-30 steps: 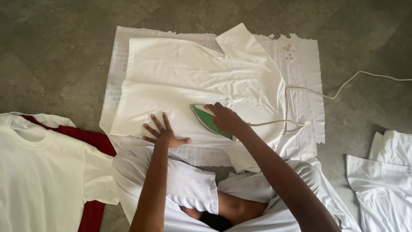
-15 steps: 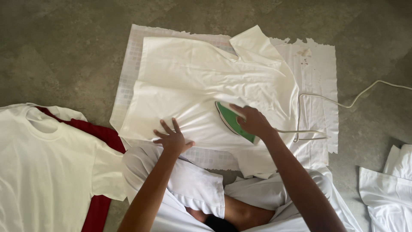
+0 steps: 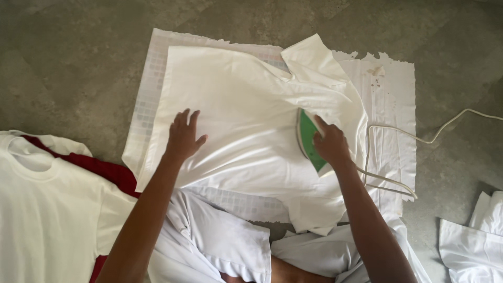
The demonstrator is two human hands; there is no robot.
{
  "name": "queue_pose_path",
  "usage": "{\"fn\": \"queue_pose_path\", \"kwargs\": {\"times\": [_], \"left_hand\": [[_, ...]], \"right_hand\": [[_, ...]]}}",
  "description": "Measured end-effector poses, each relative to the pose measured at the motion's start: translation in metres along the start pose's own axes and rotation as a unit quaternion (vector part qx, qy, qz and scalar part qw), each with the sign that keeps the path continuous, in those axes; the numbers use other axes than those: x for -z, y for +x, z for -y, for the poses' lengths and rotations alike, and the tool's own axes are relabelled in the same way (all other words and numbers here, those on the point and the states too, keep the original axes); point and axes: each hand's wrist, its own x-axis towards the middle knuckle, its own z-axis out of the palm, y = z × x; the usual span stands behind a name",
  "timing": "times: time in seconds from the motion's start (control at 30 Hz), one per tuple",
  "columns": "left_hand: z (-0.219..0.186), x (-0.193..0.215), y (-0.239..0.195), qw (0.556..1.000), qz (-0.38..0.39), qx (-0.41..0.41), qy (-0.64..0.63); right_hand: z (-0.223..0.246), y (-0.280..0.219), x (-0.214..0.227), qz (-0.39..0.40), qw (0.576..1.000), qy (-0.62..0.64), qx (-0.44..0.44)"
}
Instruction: The person irons a white t-shirt laid out on a patterned cloth on the floor. They use a green iron to smooth the fabric, frequently adjusting the shirt's position and folding it over to reach different sections.
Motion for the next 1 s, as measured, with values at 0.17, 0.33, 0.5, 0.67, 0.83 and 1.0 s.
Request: {"fn": "queue_pose_path", "kwargs": {"times": [0.17, 0.33, 0.5, 0.67, 0.83, 1.0], "left_hand": [[0.003, 0.043, 0.005, 0.975, 0.185, 0.121, -0.005], [0.003, 0.072, 0.005, 0.963, 0.223, 0.150, 0.003], [0.022, 0.052, 0.003, 0.965, 0.215, 0.147, -0.034], [0.011, 0.063, -0.004, 0.962, 0.218, 0.151, -0.068], [0.010, 0.068, -0.006, 0.961, 0.214, 0.151, -0.089], [0.004, 0.073, -0.005, 0.956, 0.218, 0.171, -0.094]], "right_hand": [[0.074, -0.016, 0.019, 0.082, 0.991, 0.020, 0.103], [0.089, -0.030, 0.041, 0.173, 0.971, -0.010, 0.167], [0.013, 0.031, 0.026, 0.046, 0.990, -0.053, 0.119], [0.044, 0.017, 0.035, 0.074, 0.983, -0.045, 0.159], [0.091, -0.005, 0.026, 0.168, 0.959, -0.104, 0.202], [0.078, 0.040, 0.023, 0.086, 0.971, -0.149, 0.168]]}}
